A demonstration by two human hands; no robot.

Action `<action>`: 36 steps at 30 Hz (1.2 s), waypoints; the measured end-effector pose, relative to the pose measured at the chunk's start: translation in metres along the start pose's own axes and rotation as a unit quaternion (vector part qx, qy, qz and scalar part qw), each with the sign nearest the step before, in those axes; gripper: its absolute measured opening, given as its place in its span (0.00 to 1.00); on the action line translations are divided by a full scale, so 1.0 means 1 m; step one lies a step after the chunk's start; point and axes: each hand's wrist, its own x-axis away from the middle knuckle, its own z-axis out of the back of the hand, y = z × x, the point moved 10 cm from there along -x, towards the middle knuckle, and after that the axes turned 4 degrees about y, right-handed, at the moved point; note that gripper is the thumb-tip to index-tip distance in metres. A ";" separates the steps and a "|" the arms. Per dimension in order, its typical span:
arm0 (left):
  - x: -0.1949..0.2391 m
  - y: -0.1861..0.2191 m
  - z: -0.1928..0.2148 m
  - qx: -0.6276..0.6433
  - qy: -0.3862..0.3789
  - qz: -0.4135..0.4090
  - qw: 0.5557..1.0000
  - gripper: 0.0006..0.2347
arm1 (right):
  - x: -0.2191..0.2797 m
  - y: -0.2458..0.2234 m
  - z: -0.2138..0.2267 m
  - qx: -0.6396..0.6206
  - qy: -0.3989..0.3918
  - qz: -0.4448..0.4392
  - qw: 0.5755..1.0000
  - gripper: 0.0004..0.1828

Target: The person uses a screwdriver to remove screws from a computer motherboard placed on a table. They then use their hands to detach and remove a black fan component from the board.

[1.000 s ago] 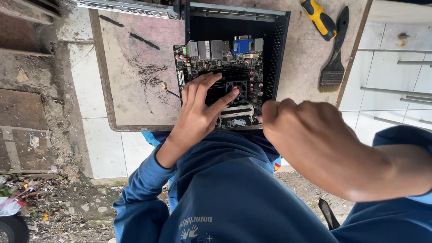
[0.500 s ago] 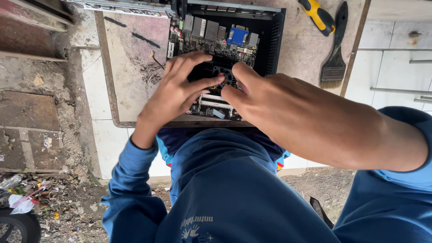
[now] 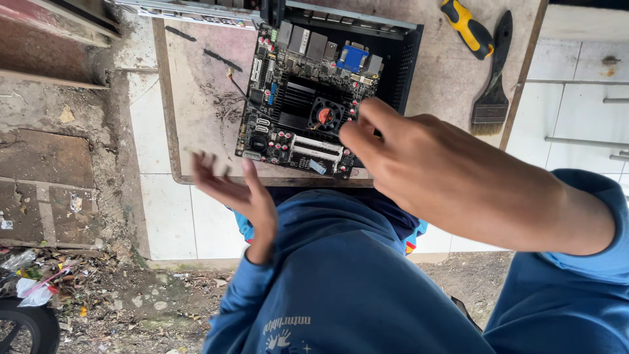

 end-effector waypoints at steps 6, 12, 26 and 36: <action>0.090 -0.064 -0.059 0.249 -0.267 0.260 0.894 0.06 | 0.004 0.036 0.013 -0.315 0.171 -0.136 0.924 0.06; 0.079 -0.060 -0.067 0.234 -0.242 0.291 0.895 0.10 | 0.009 0.057 0.006 -0.401 0.191 -0.182 0.877 0.12; 0.037 -0.036 -0.055 0.118 -0.306 0.160 0.931 0.13 | 0.036 0.053 0.022 -0.431 0.427 -0.128 0.785 0.16; 0.037 -0.010 -0.078 0.045 -0.439 0.030 0.897 0.23 | 0.074 0.058 -0.028 -0.401 0.437 -0.171 0.787 0.18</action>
